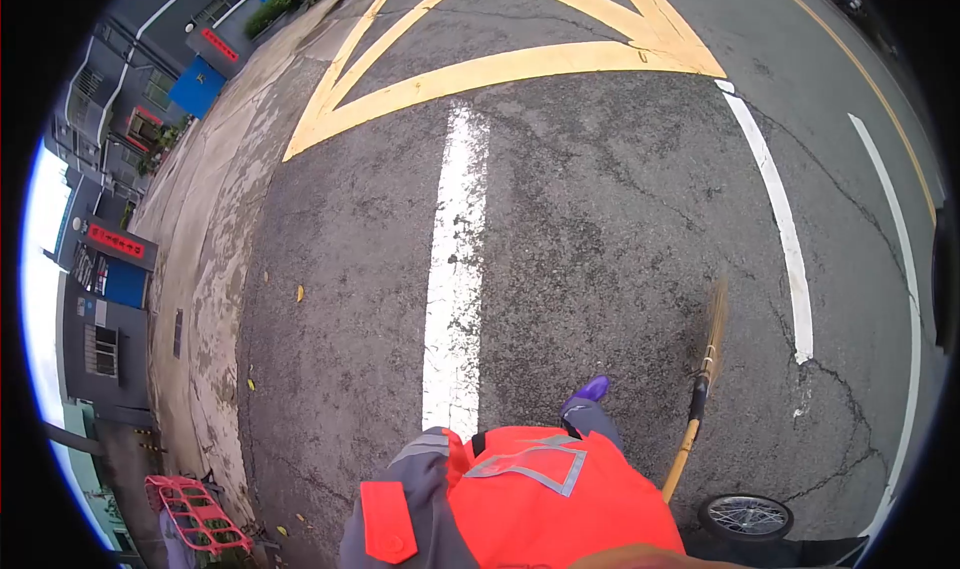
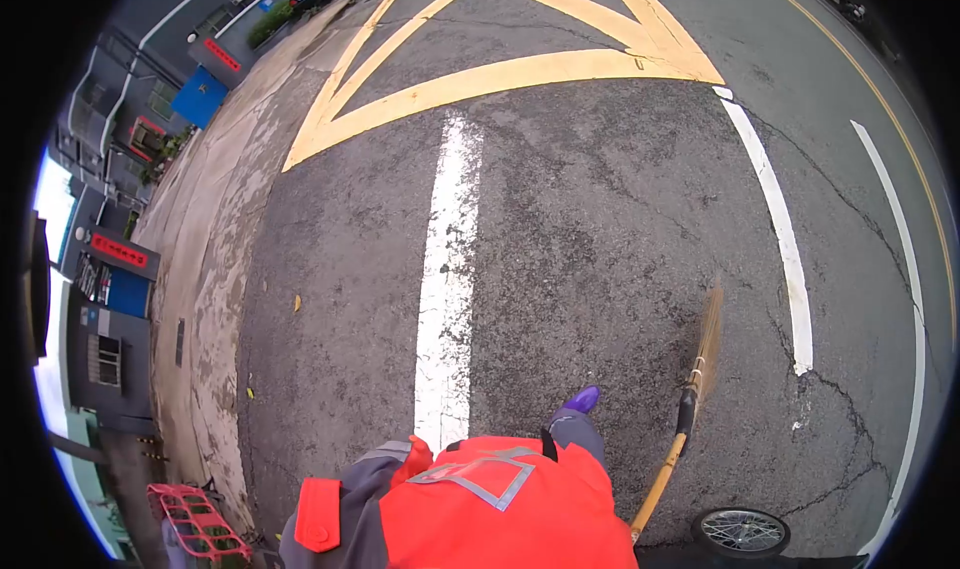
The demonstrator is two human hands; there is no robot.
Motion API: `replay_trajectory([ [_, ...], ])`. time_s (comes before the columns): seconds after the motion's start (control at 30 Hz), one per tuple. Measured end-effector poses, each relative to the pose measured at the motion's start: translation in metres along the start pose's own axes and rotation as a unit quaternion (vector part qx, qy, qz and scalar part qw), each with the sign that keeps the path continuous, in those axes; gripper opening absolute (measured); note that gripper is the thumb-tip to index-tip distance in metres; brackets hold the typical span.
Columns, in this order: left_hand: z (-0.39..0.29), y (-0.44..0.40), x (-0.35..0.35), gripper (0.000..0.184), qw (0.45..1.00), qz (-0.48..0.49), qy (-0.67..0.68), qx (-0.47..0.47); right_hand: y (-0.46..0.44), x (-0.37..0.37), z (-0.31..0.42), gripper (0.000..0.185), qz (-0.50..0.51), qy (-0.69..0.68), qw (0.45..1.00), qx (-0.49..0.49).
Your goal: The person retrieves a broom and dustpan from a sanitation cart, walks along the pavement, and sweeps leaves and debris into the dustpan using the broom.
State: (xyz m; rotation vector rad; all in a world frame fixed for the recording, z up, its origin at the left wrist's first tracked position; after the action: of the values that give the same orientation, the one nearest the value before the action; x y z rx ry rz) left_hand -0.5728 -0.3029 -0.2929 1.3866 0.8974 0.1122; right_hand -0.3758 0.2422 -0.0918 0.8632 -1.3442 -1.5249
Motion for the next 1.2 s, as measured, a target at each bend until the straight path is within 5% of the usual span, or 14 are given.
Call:
replay_trajectory([
  [0.1,-0.061,-0.070,-0.008,0.037,0.992,-0.077,-0.085,0.046,0.027,-0.011,0.095,0.006,-0.007,0.018,0.999,-0.030],
  [0.13,-0.110,-0.026,-0.029,0.037,0.986,-0.101,-0.118,0.057,0.036,-0.015,0.112,0.006,-0.008,0.021,0.999,-0.036],
  [0.23,-0.313,0.053,-0.041,0.031,0.961,-0.144,0.086,0.219,0.054,-0.027,0.142,0.007,0.000,0.020,0.998,-0.053],
  [0.33,-0.461,0.095,0.005,0.029,0.921,-0.033,0.107,0.373,0.063,-0.067,0.178,0.007,-0.012,0.015,0.996,-0.083],
  [0.47,-0.579,0.158,0.129,0.025,0.875,0.274,0.083,0.390,0.084,-0.112,0.167,0.008,-0.034,-0.045,0.995,-0.079],
  [0.57,-0.636,0.198,0.183,0.029,0.785,0.366,-0.096,0.491,0.128,-0.115,0.112,0.008,-0.097,-0.181,0.977,-0.055],
  [0.67,-0.699,0.196,0.185,0.031,0.738,0.254,-0.226,0.583,0.126,-0.118,0.122,0.006,-0.121,-0.323,0.937,-0.061],
  [0.73,-0.727,0.132,0.188,0.030,0.798,0.227,-0.234,0.507,0.136,-0.127,0.139,0.003,-0.115,-0.387,0.913,-0.054],
  [0.77,-0.741,0.094,0.182,0.032,0.775,0.175,-0.239,0.558,0.163,-0.138,0.170,0.005,-0.107,-0.389,0.914,-0.051],
  [0.8,-0.752,0.066,0.168,0.031,0.852,0.192,-0.278,0.400,0.155,-0.143,0.163,0.007,-0.118,-0.436,0.889,-0.076],
  [0.87,-0.776,-0.011,0.136,0.030,0.870,0.075,-0.409,0.265,0.158,-0.159,0.173,0.010,-0.094,-0.485,0.865,-0.086],
  [1.07,-0.893,-0.037,0.142,0.027,0.915,0.115,-0.295,0.250,0.162,-0.197,0.180,0.011,-0.165,-0.614,0.770,-0.054],
  [1.2,-0.978,0.033,0.252,0.023,0.861,0.126,-0.380,0.312,0.144,-0.234,0.159,0.011,-0.187,-0.681,0.708,-0.029],
])
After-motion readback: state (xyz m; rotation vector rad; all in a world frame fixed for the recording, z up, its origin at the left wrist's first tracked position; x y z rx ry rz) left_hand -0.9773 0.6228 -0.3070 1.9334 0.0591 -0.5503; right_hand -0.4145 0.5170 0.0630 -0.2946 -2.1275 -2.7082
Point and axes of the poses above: each hand's wrist, its own y-axis away from the middle knuckle, its own x-axis out of the palm, z = x × y, the point moved 5 cm from there along -y, towards the middle knuckle, and after that the axes turned 1 degree about z, right-handed, at the moved point
